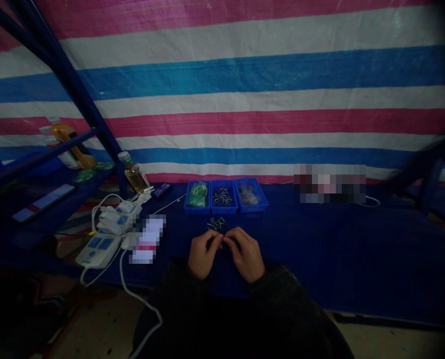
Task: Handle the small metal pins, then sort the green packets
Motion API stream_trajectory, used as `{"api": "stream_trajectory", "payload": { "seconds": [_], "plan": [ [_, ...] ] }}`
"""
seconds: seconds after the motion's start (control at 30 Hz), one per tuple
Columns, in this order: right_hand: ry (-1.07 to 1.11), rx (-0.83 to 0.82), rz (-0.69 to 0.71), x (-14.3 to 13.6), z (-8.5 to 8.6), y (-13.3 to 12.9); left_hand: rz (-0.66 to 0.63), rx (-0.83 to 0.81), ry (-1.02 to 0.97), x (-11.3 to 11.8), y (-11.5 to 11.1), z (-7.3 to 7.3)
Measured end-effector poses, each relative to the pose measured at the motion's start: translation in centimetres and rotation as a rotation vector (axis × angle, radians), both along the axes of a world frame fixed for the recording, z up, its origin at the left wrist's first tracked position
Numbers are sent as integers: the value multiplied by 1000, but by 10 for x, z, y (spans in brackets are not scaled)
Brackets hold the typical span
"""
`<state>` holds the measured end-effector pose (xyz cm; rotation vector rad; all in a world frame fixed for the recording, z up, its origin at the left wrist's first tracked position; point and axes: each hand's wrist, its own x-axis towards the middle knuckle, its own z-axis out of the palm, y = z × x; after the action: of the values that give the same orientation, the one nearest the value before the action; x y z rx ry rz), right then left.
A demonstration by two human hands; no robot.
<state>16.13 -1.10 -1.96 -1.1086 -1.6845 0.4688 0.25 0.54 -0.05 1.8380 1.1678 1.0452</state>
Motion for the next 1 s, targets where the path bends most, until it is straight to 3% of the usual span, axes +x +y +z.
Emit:
{"api": "stream_trajectory", "payload": {
  "seconds": [0.3,0.67,1.0],
  "plan": [
    [-41,-36,-32,1,3,-1,-31,-3,-12,1,-2,2],
    [55,6,18,-1,3,-1,47,30,40,-1,-2,4],
    [65,22,-7,0,2,-1,3,-5,-52,1,1,2]
  ]
}}
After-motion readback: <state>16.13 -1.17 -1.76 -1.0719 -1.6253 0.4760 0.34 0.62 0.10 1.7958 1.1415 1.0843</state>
